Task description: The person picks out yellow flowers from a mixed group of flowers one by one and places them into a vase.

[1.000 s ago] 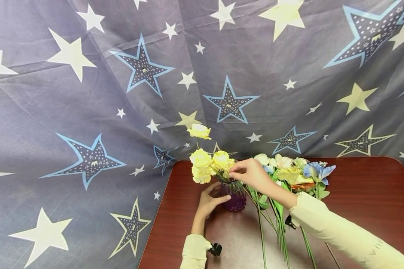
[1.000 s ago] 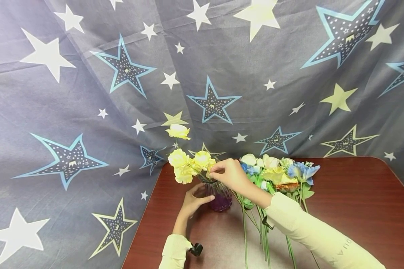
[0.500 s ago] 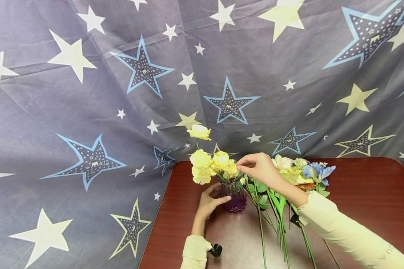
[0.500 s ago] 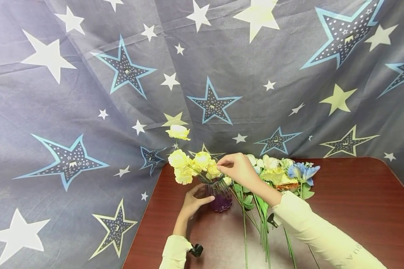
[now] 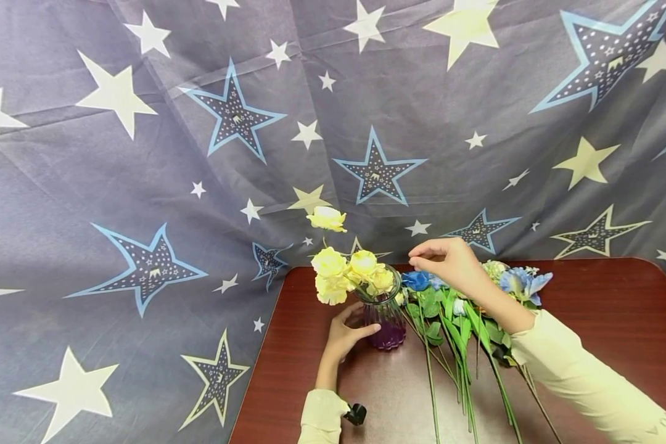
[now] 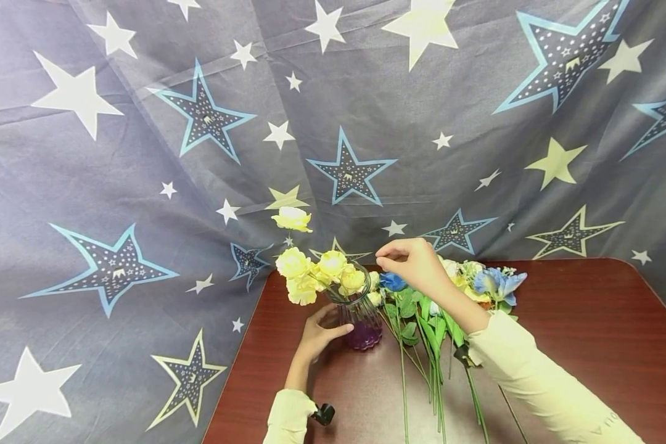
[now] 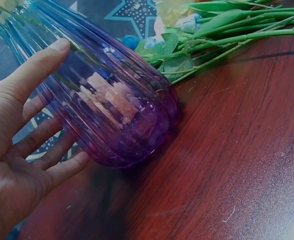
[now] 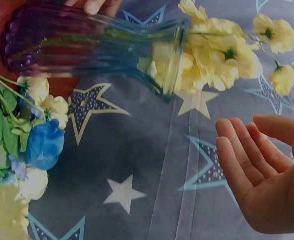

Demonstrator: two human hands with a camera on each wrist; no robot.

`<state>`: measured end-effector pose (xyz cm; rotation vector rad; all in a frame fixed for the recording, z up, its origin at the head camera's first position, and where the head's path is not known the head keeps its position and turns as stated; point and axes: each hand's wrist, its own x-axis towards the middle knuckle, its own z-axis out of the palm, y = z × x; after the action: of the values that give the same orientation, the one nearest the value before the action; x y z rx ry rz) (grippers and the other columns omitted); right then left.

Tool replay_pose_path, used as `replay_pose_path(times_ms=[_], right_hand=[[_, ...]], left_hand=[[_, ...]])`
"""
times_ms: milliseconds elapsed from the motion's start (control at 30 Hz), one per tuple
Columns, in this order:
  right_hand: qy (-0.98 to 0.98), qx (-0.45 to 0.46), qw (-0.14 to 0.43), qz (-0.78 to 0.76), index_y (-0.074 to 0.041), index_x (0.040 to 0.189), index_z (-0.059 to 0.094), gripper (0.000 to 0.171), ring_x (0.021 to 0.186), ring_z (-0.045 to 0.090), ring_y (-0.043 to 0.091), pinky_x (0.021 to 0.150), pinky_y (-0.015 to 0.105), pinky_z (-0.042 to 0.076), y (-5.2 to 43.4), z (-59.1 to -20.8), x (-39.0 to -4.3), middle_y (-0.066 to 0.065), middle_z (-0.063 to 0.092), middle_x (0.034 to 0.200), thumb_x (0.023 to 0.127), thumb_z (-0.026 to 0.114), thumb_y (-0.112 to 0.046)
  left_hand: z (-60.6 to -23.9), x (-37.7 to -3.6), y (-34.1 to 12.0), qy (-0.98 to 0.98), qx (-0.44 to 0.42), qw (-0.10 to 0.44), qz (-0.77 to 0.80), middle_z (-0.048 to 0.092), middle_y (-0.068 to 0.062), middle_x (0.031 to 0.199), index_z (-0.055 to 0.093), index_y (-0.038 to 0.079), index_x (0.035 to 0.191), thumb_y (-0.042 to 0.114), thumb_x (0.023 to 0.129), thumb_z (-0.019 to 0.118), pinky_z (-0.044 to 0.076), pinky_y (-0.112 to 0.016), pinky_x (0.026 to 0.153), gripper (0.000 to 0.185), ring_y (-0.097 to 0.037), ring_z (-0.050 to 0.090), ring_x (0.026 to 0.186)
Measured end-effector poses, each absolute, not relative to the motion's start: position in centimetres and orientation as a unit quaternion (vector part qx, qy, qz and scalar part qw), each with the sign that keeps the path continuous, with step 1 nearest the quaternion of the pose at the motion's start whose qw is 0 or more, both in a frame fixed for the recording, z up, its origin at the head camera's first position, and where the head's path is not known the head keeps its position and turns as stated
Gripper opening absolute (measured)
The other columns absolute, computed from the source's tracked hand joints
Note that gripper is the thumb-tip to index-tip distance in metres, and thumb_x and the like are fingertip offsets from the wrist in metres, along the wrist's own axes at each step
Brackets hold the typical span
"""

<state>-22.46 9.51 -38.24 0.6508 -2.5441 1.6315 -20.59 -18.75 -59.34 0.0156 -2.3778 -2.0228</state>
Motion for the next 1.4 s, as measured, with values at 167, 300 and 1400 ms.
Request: replay_pose_path(times_ms=[167,300,1400], right_hand=[[-0.826,0.205,0.041,0.524,-0.002,0.107,0.077,0.018,0.074,0.070,-0.001,0.070,0.020,0.057,11.0,-37.9,-22.5,0.018,0.078,0.095,0.094,0.074,-0.014],[-0.825,0.197,0.039,0.528,-0.003,0.108,0.077,0.019,0.075,0.071,0.001,0.071,0.022,0.059,11.9,-37.8,-22.7,0.016,0.078,0.095,0.095,0.073,-0.016],[-0.894,0.074,0.009,0.442,0.003,0.101,0.077,0.025,0.066,0.068,0.007,0.060,0.024,0.050,18.8,-42.7,-22.4,0.011,0.078,0.081,0.094,0.073,-0.021]], left_hand=[[-58.6,-20.1,-18.5,-0.764,0.011,0.010,-0.645,0.068,-0.022,0.129,0.061,0.005,0.138,0.011,0.078,0.088,0.057,-0.049,0.098,0.066,-0.040,0.063,0.123],[-56.9,-19.1,-18.2,-0.759,0.012,0.011,-0.651,0.068,-0.023,0.128,0.062,0.003,0.137,0.011,0.078,0.088,0.056,-0.051,0.099,0.065,-0.042,0.062,0.124],[-59.0,-20.4,-18.1,-0.746,0.009,0.031,-0.665,0.070,-0.024,0.126,0.067,0.001,0.130,0.004,0.077,0.088,0.060,-0.035,0.091,0.057,-0.039,0.066,0.119]])
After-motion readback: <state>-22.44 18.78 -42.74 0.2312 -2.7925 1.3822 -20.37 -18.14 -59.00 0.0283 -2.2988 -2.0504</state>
